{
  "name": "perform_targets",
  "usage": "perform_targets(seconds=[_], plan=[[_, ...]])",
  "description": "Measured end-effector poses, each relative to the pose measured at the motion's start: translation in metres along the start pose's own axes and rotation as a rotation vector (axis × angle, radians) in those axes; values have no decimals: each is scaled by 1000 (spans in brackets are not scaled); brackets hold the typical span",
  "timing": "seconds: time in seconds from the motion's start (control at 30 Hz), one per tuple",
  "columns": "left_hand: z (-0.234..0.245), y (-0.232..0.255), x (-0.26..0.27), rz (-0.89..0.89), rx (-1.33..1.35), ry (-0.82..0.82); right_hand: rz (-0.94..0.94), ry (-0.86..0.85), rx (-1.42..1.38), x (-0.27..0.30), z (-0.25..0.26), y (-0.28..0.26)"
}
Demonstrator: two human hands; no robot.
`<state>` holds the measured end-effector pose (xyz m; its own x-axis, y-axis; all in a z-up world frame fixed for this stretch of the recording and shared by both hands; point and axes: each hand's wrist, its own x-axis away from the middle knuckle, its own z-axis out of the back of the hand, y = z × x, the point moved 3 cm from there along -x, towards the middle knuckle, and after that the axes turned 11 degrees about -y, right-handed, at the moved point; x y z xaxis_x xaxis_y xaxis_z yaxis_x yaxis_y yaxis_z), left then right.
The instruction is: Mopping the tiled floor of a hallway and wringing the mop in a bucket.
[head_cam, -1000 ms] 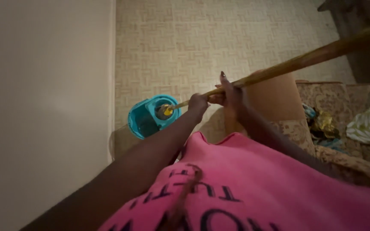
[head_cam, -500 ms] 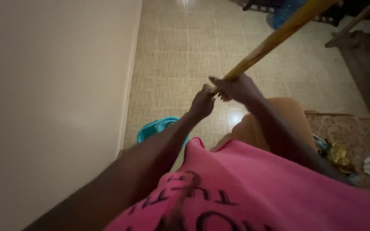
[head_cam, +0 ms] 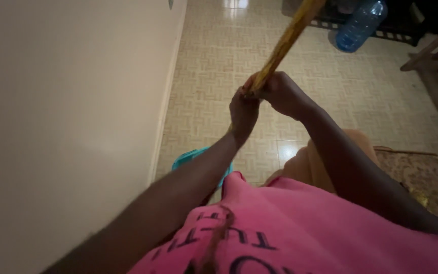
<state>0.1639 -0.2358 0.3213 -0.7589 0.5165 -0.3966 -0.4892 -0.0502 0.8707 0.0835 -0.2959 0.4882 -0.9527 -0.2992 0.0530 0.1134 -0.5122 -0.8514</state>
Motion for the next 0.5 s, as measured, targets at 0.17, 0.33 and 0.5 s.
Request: perform_targets(seconds=[0.17, 0.33, 0.5], plan=[[61, 20, -23, 37, 150, -215, 44, 212, 217, -13, -6, -24], [90, 41, -15, 177, 283, -866, 131, 141, 132, -42, -5, -12], [74, 17, -25, 200, 209, -1005, 261, 79, -312, -72, -10, -2]])
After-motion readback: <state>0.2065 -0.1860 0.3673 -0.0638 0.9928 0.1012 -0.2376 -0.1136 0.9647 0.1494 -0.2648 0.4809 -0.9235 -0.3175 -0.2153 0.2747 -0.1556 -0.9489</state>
